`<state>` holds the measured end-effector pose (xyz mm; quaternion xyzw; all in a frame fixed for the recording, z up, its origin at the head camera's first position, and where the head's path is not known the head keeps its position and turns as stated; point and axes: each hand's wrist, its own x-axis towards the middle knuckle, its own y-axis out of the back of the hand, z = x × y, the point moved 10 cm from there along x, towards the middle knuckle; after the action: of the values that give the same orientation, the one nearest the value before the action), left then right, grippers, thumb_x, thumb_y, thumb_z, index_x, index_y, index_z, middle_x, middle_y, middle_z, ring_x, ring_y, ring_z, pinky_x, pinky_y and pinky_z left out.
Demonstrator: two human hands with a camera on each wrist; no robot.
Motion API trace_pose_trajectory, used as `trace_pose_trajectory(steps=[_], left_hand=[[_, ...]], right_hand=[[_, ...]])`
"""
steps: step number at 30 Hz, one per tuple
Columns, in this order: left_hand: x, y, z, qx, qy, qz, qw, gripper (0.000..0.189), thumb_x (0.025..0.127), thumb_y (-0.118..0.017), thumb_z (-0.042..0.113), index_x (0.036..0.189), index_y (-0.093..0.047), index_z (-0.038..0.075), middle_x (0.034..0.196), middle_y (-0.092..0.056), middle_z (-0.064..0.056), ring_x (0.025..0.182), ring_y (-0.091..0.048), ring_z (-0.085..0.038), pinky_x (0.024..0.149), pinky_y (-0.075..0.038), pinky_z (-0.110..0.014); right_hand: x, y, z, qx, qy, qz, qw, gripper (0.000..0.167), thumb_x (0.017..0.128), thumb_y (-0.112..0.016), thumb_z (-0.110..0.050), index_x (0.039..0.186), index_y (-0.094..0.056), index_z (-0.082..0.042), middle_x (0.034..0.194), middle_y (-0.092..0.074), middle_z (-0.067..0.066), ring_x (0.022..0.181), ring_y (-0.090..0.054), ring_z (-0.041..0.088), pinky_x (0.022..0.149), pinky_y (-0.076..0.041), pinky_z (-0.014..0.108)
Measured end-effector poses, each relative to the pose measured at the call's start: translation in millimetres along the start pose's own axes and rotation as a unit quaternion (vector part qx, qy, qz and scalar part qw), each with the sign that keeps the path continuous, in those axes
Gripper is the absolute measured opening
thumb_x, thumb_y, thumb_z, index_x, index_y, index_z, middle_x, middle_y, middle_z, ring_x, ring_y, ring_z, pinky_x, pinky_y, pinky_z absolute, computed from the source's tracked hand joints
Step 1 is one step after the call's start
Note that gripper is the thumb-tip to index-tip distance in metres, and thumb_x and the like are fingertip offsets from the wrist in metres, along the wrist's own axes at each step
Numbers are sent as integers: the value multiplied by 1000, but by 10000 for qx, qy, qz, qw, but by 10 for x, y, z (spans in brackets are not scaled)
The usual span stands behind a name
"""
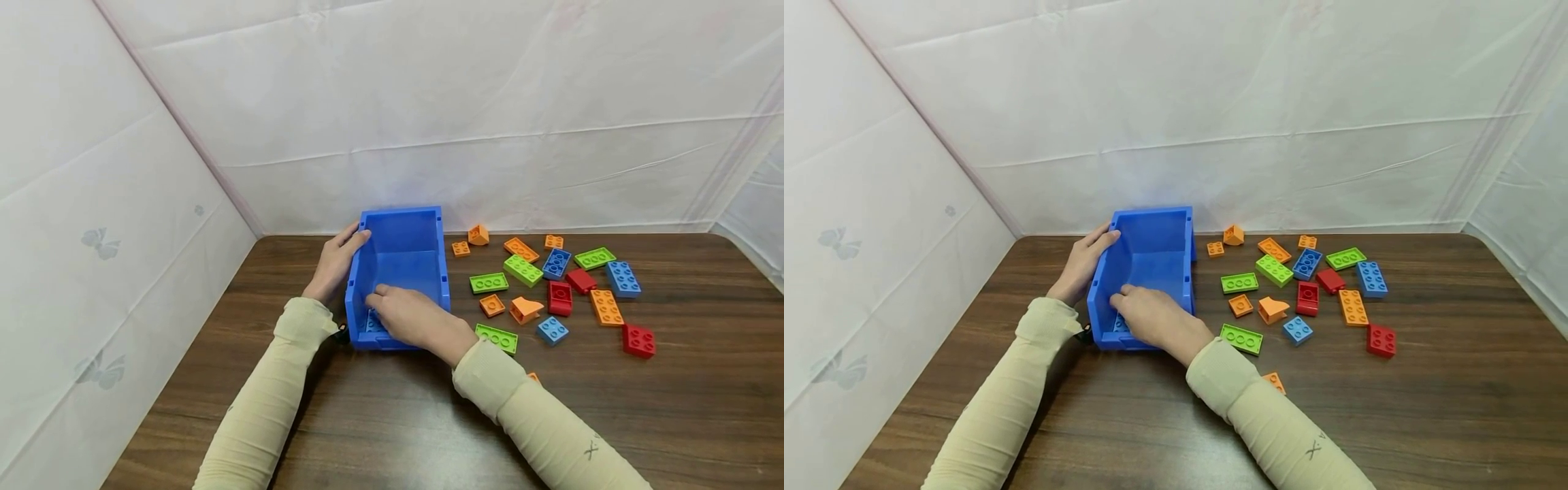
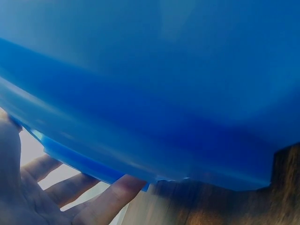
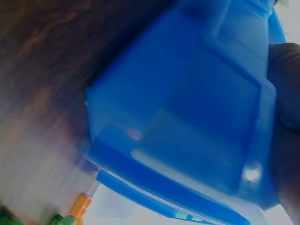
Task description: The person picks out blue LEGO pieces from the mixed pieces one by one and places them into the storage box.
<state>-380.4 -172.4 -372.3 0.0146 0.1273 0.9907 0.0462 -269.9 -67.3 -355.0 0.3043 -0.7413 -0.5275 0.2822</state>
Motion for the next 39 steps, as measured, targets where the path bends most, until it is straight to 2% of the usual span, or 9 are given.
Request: trace_pose_trajectory(steps=[7, 17, 21, 26, 36, 39], left_hand=[[16, 33, -25, 43, -20, 32, 10000, 69, 105, -61, 56, 165, -41, 28, 166, -42, -7, 144, -48, -40, 110, -47, -58], [9, 19, 0, 118, -42, 12, 9999, 67, 105, -60, 57, 164, -42, 31, 163, -46, -9, 139, -54, -40, 105, -52, -58], [22, 15, 5, 105, -79, -10, 9999, 66, 105, -60, 57, 164, -43, 32, 162, -47, -9, 138, -55, -39, 104, -52, -59], [30, 21, -8, 166, -60, 6, 9998, 68, 105, -60, 58, 165, -42, 32, 164, -45, -8, 140, -52, -39, 107, -49, -61], [26, 9, -15, 246, -80, 73, 9996, 69, 105, -59, 59, 165, -42, 30, 164, -45, -6, 142, -51, -39, 108, -48, -60], [37, 11, -21, 267, -70, 78, 9996, 69, 105, -59, 58, 165, -41, 30, 165, -44, -6, 143, -49, -39, 109, -47, -61]], right_hand=[[-35, 167, -11, 15, -105, 171, 9998, 29, 110, -61, -12, 137, -68, -6, 128, -70, 11, 116, -68, 24, 102, -56, 39], [-154, 528, 18, 127, -24, 707, 9974, 29, 106, -66, -10, 135, -69, -4, 131, -68, 12, 117, -68, 25, 99, -57, 39], [-238, 733, 68, 127, 67, 1121, 9936, 27, 105, -67, -6, 132, -70, -4, 131, -68, 12, 118, -68, 25, 99, -56, 38], [-368, 994, 140, 196, 271, 1752, 9840, 25, 102, -69, 0, 127, -71, -1, 127, -69, 14, 112, -69, 28, 96, -58, 39], [-607, 1317, 495, 395, -416, 2098, 9761, 28, 102, -69, 1, 130, -70, 1, 128, -69, 17, 109, -70, 33, 94, -59, 45], [-664, 1355, 661, 610, -721, 2040, 9744, 29, 103, -67, 2, 131, -68, 3, 131, -67, 19, 112, -70, 36, 95, -59, 48]])
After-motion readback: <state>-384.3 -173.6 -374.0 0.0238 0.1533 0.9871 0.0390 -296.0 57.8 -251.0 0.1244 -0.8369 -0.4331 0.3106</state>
